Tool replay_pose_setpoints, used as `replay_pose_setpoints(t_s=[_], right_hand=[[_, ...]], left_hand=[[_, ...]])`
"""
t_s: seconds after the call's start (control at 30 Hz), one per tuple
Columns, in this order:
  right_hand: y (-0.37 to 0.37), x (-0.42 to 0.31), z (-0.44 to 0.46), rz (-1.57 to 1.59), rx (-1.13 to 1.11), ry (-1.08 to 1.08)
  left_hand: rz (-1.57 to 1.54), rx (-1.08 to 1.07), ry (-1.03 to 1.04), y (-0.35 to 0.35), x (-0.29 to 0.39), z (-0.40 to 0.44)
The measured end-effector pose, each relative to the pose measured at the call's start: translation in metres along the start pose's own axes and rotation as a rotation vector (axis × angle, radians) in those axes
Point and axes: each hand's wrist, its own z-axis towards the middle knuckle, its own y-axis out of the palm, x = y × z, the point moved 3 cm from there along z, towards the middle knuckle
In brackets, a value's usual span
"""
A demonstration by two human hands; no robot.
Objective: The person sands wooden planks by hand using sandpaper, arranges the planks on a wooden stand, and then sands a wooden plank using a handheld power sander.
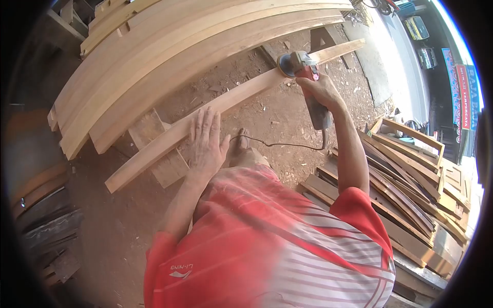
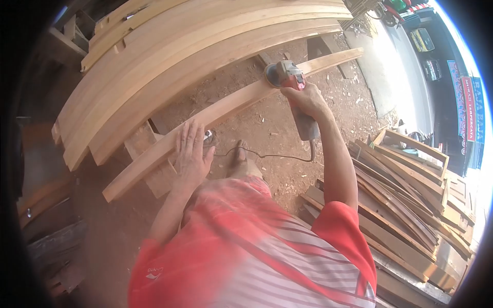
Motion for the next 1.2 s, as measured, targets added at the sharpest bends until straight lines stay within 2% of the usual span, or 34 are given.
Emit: replay_pose_setpoints(t_s=[0.1, 0.2, 0.37, 0.43, 0.57, 0.77, 0.83, 0.87, 0.93, 1.0, 1.03, 1.1, 1.13, 1.2], right_hand=[[-0.025, 0.017, 0.023, 0.017, 0.029, -0.059], [-0.057, 0.051, 0.063, 0.036, 0.068, -0.028], [-0.084, 0.075, 0.093, 0.017, 0.007, -0.047], [-0.079, 0.063, 0.075, -0.007, -0.044, -0.071], [-0.038, 0.04, 0.04, 0.0, -0.14, -0.132], [0.004, -0.003, -0.015, -0.007, -0.23, -0.13], [0.021, -0.02, -0.038, -0.071, -0.235, -0.13], [0.031, -0.029, -0.05, -0.126, -0.243, -0.124], [0.052, -0.056, -0.08, -0.157, -0.316, -0.133], [0.083, -0.068, -0.1, -0.22, -0.351, -0.165], [0.093, -0.081, -0.112, -0.22, -0.388, -0.181], [0.113, -0.096, -0.133, -0.163, -0.451, -0.264], [0.123, -0.096, -0.139, -0.176, -0.454, -0.263], [0.139, -0.099, -0.15, -0.155, -0.478, -0.402]], left_hand=[[-0.023, -0.046, 0.025, 0.054, 0.038, 0.039], [-0.034, -0.071, 0.037, 0.076, 0.069, 0.073], [-0.08, -0.041, -0.023, 0.092, 0.09, 0.086], [-0.06, -0.105, -0.022, 0.082, 0.084, 0.076], [-0.025, -0.103, -0.066, 0.059, 0.06, 0.05], [0.113, 0.137, -0.337, -0.011, -0.017, -0.014], [-0.019, 0.239, -0.479, -0.029, -0.031, -0.041], [-0.031, 0.242, -0.485, -0.033, -0.031, -0.051], [-0.499, -0.048, -0.59, -0.031, -0.016, -0.059], [-0.904, -0.201, -0.666, -0.019, 0.006, -0.058], [-0.917, -0.192, -0.67, -0.013, 0.015, -0.057], [-1.269, -0.155, -0.549, -0.001, 0.037, -0.053], [-1.281, -0.149, -0.553, -0.008, 0.042, -0.045], [-1.668, -0.205, -0.477, -0.023, 0.055, -0.025]])
